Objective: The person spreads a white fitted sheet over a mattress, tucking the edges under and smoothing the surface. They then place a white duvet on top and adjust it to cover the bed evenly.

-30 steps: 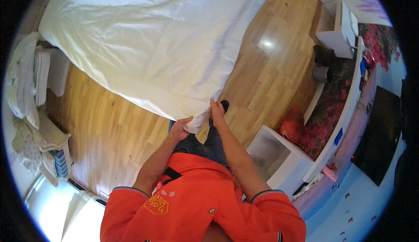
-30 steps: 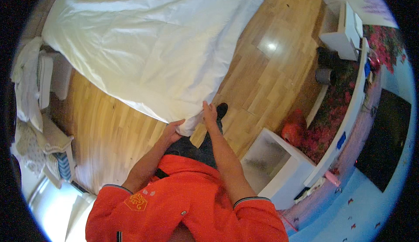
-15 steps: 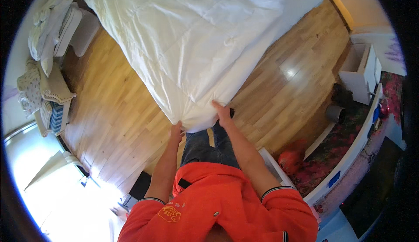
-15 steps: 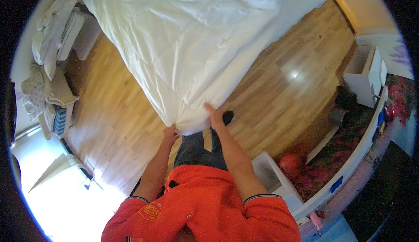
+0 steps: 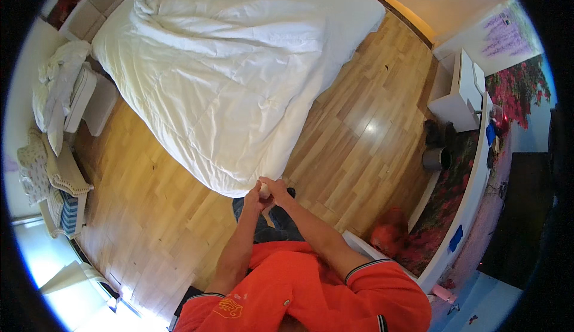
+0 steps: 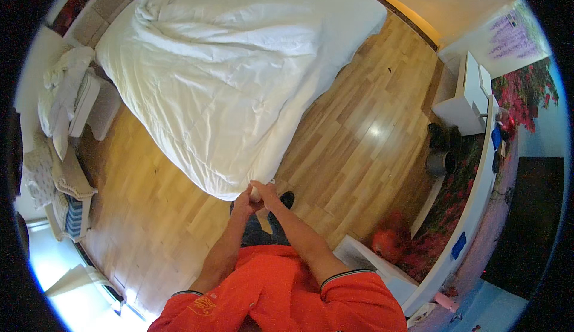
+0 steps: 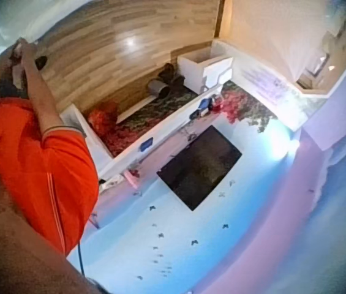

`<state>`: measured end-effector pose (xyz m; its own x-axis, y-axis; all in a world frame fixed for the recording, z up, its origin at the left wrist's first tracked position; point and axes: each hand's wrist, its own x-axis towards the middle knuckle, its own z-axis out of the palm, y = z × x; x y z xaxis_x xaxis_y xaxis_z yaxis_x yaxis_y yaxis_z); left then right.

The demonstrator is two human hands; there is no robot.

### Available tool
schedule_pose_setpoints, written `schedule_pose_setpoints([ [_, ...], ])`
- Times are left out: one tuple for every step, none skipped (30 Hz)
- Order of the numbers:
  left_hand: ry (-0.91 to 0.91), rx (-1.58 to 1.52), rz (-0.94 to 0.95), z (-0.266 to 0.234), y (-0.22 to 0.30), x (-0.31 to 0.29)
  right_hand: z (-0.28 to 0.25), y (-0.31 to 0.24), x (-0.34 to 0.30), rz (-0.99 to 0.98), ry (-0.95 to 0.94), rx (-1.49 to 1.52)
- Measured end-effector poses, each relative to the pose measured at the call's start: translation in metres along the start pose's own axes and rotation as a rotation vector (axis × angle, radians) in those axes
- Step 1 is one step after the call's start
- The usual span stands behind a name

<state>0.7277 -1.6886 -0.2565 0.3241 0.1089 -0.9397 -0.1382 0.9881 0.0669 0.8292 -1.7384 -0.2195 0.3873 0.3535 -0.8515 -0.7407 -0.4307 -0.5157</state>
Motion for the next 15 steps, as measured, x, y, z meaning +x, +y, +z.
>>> schedule_pose_setpoints([
  [0.028, 0.062, 0.058, -0.003, 0.001, -0.002, -0.002, -0.004, 0.002, 0.006, -0.056, 0.022],
  [0.056, 0.138, 0.108, -0.004, 0.003, -0.001, -0.006, -0.009, 0.005, 0.011, -0.102, 0.057],
  [0.046, 0.180, 0.149, -0.010, 0.005, 0.000, -0.008, -0.015, 0.005, 0.003, -0.113, -0.003],
  [0.037, 0.221, 0.190, -0.017, 0.009, -0.001, -0.011, -0.022, 0.005, -0.006, -0.125, -0.065],
  [0.023, 0.282, 0.213, -0.017, 0.012, 0.006, -0.020, -0.029, 0.011, -0.011, -0.116, -0.109],
  [0.003, 0.328, 0.121, -0.014, 0.018, -0.004, -0.026, -0.036, 0.015, 0.003, -0.134, 0.003],
  [-0.017, 0.379, 0.026, -0.011, 0.025, -0.016, -0.032, -0.044, 0.021, 0.016, -0.150, 0.118],
  [-0.032, 0.426, -0.063, -0.009, 0.035, -0.029, -0.034, -0.053, 0.023, 0.028, -0.175, 0.230],
  [-0.065, 0.474, -0.116, -0.017, 0.048, -0.027, -0.033, -0.067, 0.027, 0.012, -0.181, 0.278],
  [-0.092, 0.505, -0.160, -0.035, 0.059, -0.019, -0.030, -0.080, 0.036, 0.002, -0.201, 0.312],
  [-0.118, 0.526, -0.209, -0.047, 0.062, -0.013, -0.027, -0.090, 0.046, 0.001, -0.219, 0.338],
  [-0.080, 0.427, -0.174, -0.043, 0.060, -0.011, -0.031, -0.101, 0.053, -0.002, -0.219, 0.279],
  [-0.043, 0.329, -0.138, -0.039, 0.058, -0.009, -0.035, -0.112, 0.061, -0.006, -0.221, 0.221],
  [0.002, 0.209, -0.104, -0.036, 0.054, -0.009, -0.035, -0.118, 0.071, 0.003, -0.227, 0.146],
  [0.150, -0.022, 0.020, -0.002, 0.041, -0.019, -0.035, -0.120, 0.081, -0.008, -0.213, 0.128],
])
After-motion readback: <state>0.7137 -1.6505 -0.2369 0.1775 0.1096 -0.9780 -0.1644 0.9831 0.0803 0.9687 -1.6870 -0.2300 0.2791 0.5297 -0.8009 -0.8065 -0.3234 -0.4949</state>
